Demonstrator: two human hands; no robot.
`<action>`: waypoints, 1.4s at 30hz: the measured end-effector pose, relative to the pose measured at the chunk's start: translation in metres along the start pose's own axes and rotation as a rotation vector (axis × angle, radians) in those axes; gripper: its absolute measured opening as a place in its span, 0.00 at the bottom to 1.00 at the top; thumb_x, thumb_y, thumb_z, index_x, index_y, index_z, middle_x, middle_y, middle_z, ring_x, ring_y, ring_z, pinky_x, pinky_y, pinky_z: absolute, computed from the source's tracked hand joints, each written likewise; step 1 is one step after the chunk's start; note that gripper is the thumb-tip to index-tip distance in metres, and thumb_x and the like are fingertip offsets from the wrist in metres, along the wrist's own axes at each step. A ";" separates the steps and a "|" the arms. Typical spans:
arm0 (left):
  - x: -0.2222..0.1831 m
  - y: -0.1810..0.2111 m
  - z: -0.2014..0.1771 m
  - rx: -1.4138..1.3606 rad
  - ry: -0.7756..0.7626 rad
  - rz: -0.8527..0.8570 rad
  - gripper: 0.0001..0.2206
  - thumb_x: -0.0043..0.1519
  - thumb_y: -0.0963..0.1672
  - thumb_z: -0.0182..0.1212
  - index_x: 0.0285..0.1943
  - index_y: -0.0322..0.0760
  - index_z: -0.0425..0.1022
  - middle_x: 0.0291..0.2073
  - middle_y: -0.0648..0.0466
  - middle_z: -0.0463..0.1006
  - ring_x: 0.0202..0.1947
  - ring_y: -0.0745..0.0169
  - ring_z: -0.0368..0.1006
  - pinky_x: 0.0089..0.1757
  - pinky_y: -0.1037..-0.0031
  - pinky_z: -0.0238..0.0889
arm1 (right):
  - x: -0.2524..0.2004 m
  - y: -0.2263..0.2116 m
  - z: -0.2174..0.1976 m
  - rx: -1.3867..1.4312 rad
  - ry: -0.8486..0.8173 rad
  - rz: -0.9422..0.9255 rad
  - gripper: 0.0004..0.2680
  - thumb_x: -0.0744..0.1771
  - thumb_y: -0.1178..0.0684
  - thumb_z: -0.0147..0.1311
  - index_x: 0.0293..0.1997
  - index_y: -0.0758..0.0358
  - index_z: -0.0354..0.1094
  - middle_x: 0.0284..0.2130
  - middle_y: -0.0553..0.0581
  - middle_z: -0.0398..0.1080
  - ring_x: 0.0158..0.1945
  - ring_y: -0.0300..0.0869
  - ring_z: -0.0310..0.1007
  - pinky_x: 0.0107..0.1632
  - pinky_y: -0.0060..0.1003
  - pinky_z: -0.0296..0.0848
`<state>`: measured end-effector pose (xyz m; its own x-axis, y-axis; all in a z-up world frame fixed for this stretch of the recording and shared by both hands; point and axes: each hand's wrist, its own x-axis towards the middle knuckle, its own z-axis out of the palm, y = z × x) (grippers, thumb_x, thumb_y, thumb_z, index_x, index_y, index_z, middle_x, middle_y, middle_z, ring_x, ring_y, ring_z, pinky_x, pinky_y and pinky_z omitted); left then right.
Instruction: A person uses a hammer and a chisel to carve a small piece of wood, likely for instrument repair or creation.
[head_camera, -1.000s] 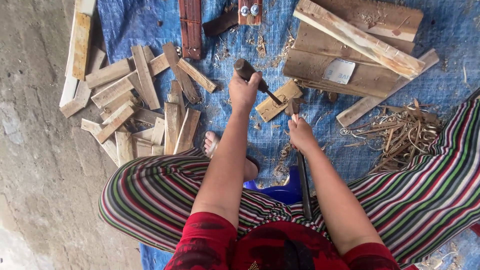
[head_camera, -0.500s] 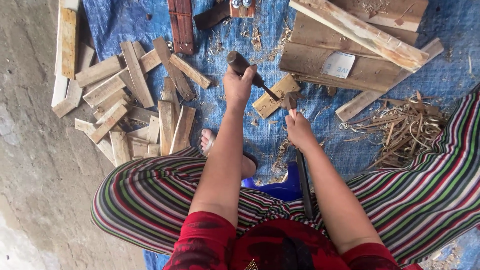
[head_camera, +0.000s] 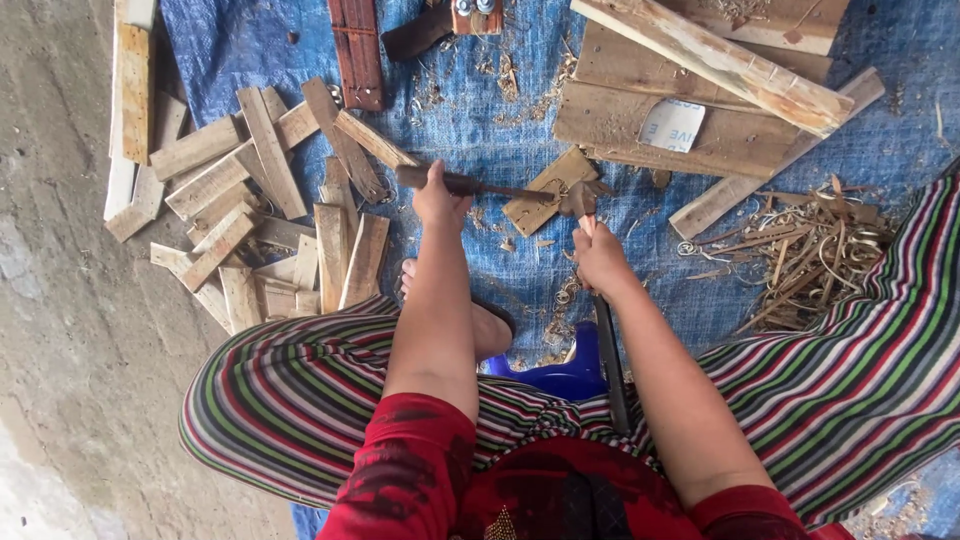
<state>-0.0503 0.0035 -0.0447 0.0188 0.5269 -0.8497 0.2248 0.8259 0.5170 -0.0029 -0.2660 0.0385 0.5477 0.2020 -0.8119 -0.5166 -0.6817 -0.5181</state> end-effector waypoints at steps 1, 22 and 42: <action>-0.011 0.001 0.002 -0.001 0.000 0.003 0.28 0.61 0.49 0.67 0.67 0.32 0.64 0.59 0.30 0.71 0.54 0.26 0.74 0.47 0.37 0.76 | 0.000 -0.001 0.001 0.001 -0.001 -0.003 0.16 0.73 0.50 0.40 0.58 0.80 0.59 0.27 0.68 0.71 0.15 0.46 0.69 0.18 0.41 0.69; -0.139 0.018 0.052 0.582 -0.235 0.843 0.17 0.61 0.49 0.71 0.51 0.37 0.76 0.47 0.45 0.83 0.54 0.45 0.79 0.59 0.50 0.71 | 0.028 0.021 -0.010 0.351 0.015 -0.002 0.14 0.71 0.50 0.45 0.57 0.74 0.61 0.23 0.57 0.63 0.17 0.40 0.64 0.16 0.37 0.67; -0.117 -0.017 0.063 0.948 -0.243 0.932 0.19 0.55 0.55 0.71 0.47 0.48 0.75 0.41 0.55 0.85 0.47 0.54 0.82 0.54 0.57 0.74 | -0.148 -0.108 -0.065 0.169 0.181 -0.714 0.17 0.75 0.44 0.32 0.50 0.69 0.63 0.16 0.47 0.59 0.14 0.31 0.60 0.18 0.25 0.63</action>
<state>0.0053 -0.0847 0.0391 0.6801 0.6807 -0.2722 0.6125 -0.3236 0.7212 0.0142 -0.2684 0.2322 0.8792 0.4258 -0.2139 -0.0815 -0.3078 -0.9479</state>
